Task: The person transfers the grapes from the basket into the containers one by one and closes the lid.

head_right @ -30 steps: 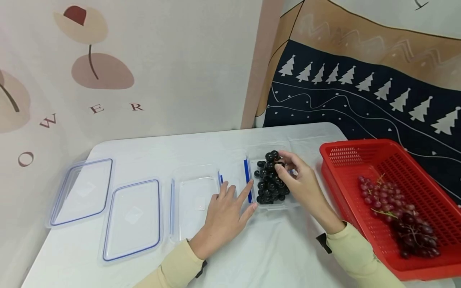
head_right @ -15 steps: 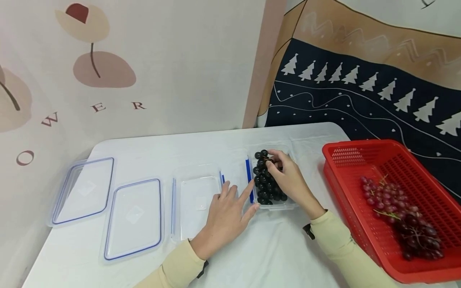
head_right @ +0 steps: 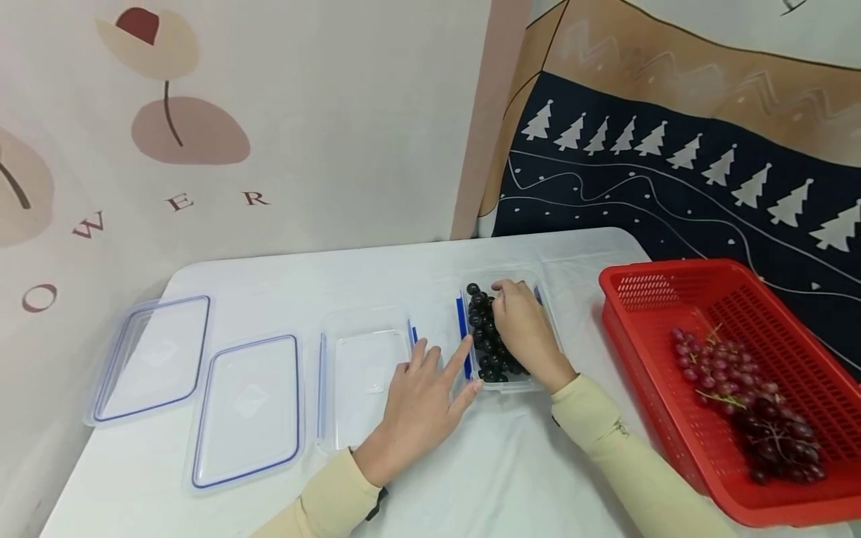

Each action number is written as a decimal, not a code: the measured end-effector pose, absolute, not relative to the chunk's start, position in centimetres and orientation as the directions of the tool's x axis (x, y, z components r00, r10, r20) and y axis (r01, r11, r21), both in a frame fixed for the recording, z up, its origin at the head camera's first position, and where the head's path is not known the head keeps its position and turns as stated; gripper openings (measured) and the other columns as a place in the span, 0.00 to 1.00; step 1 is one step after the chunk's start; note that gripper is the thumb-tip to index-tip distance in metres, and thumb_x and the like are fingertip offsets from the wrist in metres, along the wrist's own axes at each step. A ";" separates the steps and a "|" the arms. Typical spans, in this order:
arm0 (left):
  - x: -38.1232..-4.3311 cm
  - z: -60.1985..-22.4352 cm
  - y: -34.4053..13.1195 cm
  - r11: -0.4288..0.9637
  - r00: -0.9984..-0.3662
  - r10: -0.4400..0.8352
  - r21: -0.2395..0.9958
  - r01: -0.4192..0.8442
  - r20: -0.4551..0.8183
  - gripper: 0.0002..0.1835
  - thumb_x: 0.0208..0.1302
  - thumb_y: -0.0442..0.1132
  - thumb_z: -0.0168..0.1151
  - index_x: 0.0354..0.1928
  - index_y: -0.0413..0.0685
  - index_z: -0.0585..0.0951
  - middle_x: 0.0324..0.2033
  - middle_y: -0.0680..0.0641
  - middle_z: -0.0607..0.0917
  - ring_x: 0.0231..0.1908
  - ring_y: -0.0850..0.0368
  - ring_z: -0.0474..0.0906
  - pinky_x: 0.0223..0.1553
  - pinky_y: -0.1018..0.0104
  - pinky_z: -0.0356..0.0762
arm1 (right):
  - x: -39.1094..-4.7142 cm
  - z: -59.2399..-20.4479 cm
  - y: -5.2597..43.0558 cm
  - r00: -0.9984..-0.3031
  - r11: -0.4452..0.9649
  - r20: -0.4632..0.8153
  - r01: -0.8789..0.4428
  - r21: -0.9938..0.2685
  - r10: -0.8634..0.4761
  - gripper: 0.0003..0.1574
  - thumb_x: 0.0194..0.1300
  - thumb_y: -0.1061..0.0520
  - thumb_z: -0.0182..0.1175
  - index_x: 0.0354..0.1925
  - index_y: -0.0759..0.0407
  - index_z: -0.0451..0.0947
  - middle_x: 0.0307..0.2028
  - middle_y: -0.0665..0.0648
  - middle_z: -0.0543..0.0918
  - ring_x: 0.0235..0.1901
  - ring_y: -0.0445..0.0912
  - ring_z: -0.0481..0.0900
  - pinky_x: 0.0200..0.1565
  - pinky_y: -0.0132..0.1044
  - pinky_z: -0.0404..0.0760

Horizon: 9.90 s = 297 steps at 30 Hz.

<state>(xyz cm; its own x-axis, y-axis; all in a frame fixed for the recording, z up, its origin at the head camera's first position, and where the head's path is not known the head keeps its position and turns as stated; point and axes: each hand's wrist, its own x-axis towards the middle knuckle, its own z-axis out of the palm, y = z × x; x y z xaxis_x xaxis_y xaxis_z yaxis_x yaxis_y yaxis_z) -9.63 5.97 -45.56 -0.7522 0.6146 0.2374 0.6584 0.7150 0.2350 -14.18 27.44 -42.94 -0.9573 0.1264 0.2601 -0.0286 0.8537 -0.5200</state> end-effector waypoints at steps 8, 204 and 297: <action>-9.5 -45.9 6.3 0.712 -0.755 0.609 0.251 0.655 0.242 0.36 0.85 0.65 0.49 0.84 0.55 0.70 0.58 0.31 0.85 0.71 0.30 0.71 0.54 0.38 0.80 | -12.8 -43.2 27.6 -0.942 0.868 0.305 -0.034 -0.495 0.137 0.23 0.89 0.57 0.45 0.64 0.71 0.77 0.46 0.67 0.85 0.37 0.56 0.80 0.41 0.56 0.82; -9.3 -45.8 6.5 0.707 -0.740 0.633 0.219 0.672 0.229 0.36 0.85 0.66 0.49 0.84 0.57 0.69 0.45 0.38 0.87 0.58 0.39 0.76 0.42 0.48 0.77 | -14.5 -42.1 29.4 -0.987 0.630 -0.152 0.079 -0.772 -0.062 0.40 0.78 0.53 0.64 0.82 0.58 0.67 0.83 0.68 0.59 0.82 0.69 0.51 0.73 0.78 0.51; -9.3 -44.4 4.4 0.696 -0.758 0.580 0.301 0.652 0.298 0.39 0.85 0.61 0.54 0.85 0.44 0.65 0.77 0.25 0.66 0.79 0.24 0.57 0.64 0.34 0.77 | -8.2 -43.1 29.7 -0.991 0.920 0.026 -0.130 -0.371 -0.129 0.62 0.76 0.27 0.63 0.89 0.54 0.50 0.88 0.62 0.45 0.84 0.69 0.40 0.70 0.84 0.47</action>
<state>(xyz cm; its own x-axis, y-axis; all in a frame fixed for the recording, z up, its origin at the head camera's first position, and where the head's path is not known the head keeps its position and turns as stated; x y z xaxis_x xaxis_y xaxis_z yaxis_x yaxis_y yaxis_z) -9.33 4.35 -44.40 -0.7577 0.5804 0.2984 0.6518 0.6959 0.3014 -8.22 29.70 -43.10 -0.9913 -0.1294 0.0259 -0.1297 0.9197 -0.3705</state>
